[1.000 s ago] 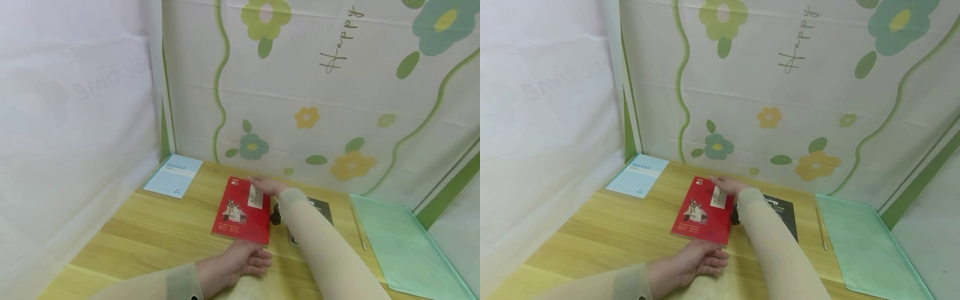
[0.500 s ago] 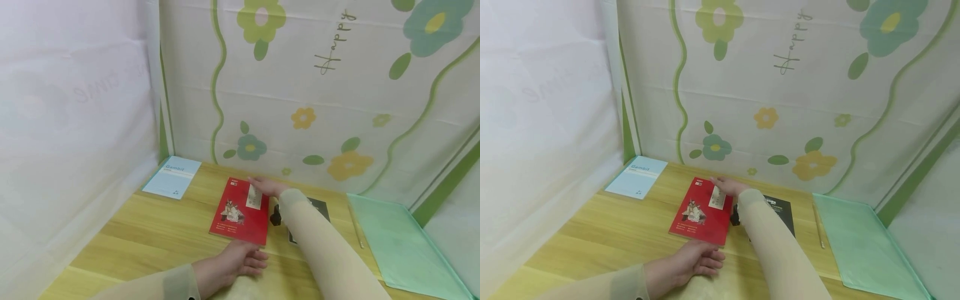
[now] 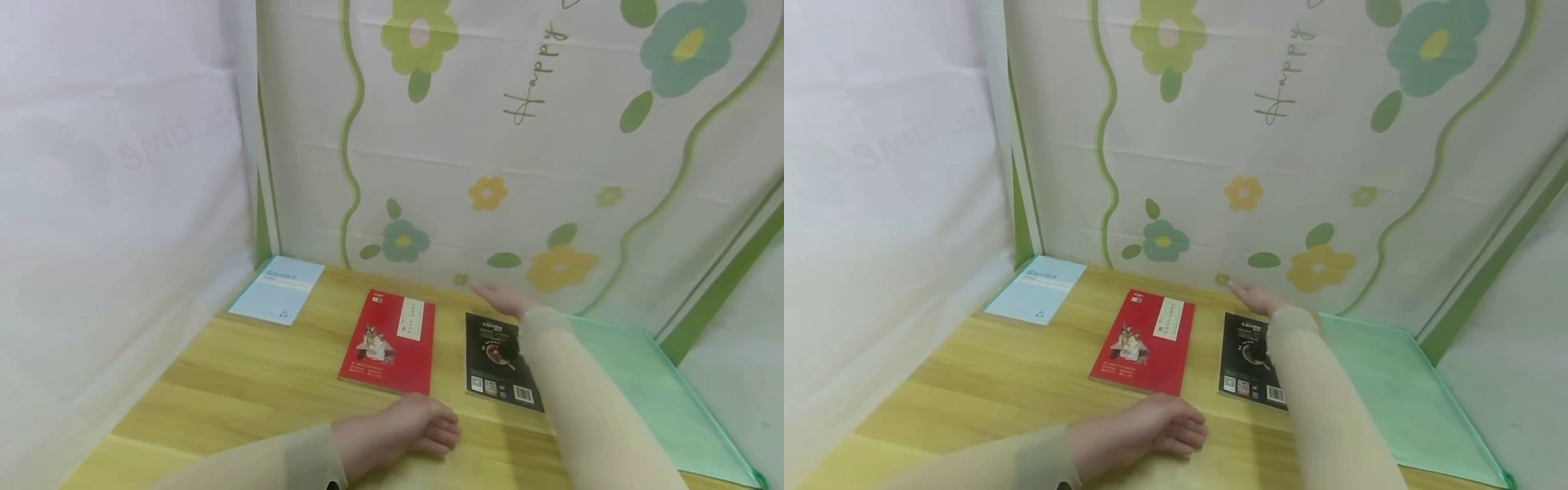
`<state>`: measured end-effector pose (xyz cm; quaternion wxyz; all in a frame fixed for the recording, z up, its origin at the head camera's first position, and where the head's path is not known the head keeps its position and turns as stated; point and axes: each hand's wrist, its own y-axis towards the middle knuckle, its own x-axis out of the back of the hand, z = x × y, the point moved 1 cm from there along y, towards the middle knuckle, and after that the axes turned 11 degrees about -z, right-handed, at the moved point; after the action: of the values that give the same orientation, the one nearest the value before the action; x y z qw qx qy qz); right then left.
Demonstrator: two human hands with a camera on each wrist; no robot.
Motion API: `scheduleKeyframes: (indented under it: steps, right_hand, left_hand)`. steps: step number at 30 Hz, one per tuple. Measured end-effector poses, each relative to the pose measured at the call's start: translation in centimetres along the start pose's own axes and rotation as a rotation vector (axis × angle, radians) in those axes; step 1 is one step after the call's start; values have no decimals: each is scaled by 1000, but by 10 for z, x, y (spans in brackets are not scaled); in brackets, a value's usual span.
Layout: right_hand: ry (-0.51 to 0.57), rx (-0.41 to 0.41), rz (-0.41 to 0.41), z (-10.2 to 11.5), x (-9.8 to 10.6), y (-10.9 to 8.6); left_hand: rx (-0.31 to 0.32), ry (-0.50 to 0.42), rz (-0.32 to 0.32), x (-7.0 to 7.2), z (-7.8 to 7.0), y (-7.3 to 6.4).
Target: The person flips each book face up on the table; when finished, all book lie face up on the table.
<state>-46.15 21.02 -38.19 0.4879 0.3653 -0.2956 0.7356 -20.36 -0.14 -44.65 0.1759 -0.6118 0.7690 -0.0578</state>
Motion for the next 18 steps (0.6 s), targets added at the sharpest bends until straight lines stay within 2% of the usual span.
scheduleKeyframes:
  steps: [3, 8, 12, 15, 18]
  right_hand:
    - [-43, -12, -52, -22, 8, -10]
    - [-141, 10, -130, -50, 11, -25]
    - [-167, -35, -90, -61, 11, -41]
    - [-164, -103, -30, -65, 10, -51]
    - [-167, -119, -24, -67, 9, -56]
  left_hand:
    - [-29, 4, -43, -15, -6, 5]
    - [-74, 64, -187, -37, -7, 20]
    - [-57, 75, -277, -44, -7, 32]
    - [-12, 13, -288, -45, -8, 38]
    - [3, -66, -252, -44, -9, 40]
